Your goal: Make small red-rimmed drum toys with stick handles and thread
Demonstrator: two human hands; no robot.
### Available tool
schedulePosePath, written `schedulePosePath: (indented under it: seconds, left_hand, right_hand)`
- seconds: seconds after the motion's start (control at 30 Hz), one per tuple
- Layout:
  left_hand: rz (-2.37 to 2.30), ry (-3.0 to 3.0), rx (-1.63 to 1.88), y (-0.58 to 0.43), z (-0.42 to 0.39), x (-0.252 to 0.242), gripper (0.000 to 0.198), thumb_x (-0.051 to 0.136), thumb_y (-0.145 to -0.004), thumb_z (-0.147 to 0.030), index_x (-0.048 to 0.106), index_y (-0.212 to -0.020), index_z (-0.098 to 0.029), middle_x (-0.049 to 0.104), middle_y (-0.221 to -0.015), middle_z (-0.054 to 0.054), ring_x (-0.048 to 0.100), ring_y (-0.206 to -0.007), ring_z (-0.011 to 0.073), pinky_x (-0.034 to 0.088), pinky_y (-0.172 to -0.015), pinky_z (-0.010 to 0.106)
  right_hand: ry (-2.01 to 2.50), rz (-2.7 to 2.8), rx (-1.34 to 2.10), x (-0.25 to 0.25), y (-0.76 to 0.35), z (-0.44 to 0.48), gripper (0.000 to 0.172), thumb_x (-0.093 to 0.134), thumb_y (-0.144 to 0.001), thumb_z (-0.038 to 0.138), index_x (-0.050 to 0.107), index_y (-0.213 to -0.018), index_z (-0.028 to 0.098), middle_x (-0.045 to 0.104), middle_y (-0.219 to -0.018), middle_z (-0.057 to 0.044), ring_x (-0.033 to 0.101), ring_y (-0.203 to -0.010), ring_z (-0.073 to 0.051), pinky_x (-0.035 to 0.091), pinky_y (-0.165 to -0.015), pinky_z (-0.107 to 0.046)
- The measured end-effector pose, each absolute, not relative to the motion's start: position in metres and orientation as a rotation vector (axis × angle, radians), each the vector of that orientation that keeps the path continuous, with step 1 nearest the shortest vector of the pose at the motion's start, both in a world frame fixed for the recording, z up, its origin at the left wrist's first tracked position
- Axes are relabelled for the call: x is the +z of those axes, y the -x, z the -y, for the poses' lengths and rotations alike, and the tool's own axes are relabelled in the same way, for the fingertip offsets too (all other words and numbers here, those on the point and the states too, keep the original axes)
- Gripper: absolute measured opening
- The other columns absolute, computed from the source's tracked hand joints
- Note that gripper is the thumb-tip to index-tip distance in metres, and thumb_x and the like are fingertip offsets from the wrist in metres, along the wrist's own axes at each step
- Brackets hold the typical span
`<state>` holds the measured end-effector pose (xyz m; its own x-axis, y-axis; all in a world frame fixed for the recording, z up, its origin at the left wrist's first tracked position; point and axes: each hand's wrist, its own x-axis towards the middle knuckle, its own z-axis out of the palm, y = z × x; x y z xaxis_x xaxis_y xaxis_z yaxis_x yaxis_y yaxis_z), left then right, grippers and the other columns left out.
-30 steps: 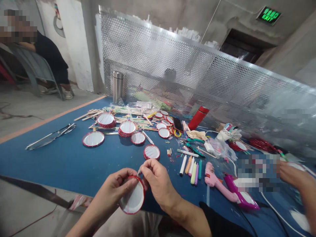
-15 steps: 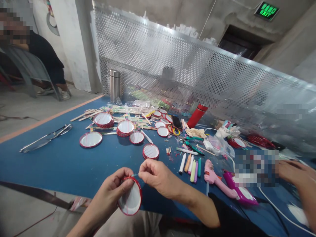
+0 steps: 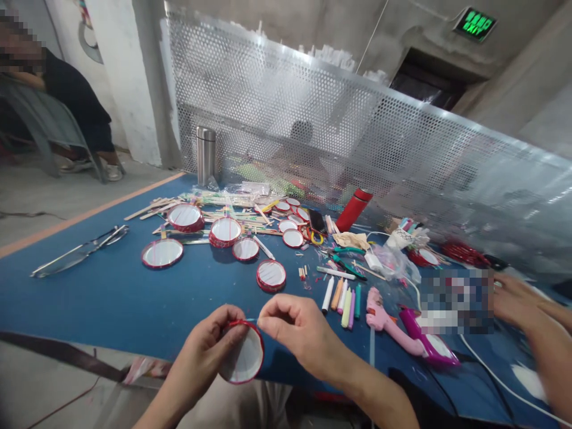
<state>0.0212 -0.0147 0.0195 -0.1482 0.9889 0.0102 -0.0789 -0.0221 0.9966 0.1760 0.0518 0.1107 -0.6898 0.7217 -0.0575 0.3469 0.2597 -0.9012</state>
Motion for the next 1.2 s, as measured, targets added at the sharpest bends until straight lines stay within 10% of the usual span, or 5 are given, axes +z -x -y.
schedulePosePath:
  seconds: [0.27,0.67,1.2]
  left_hand:
    - [-1.301,-1.123,1.374,-0.022,0.017,0.018,0.019,0.051,-0.083,-0.036,0.055,-0.078,-0.018,0.051,-0.067,-0.002,0.046,-0.062,0.0121,0.038,-0.057,0.021]
    - [-1.373,-1.041,1.413,-0.024,0.016,0.012,0.020,0.051,-0.084,-0.039,0.052,-0.084,-0.019,0.050,-0.065,-0.004,0.043,-0.057,0.0104,0.036,-0.051,0.019]
    - [-1.362,-0.949,1.502,-0.024,0.016,0.016,0.019,0.055,-0.080,-0.038,0.054,-0.081,-0.019,0.049,-0.061,-0.005,0.041,-0.052,0.0098,0.033,-0.047,0.018]
  right_hand:
    - [1.060,2.330,1.175,0.095,-0.185,-0.024,0.019,0.053,-0.087,0.025,0.063,-0.073,0.018,0.052,-0.070,0.003,0.049,-0.066,-0.009,0.035,-0.060,-0.020]
    - [1.349,1.699,1.727,0.069,-0.189,0.005,0.022,0.054,-0.084,0.039,0.053,-0.078,0.018,0.050,-0.050,0.009,0.050,-0.034,-0.005,0.025,-0.037,-0.014]
    - [1.309,1.255,1.838,0.059,-0.179,0.021,0.041,0.068,-0.072,0.053,0.053,-0.078,0.015,0.059,-0.046,0.003,0.059,-0.040,-0.012,0.043,-0.044,-0.020]
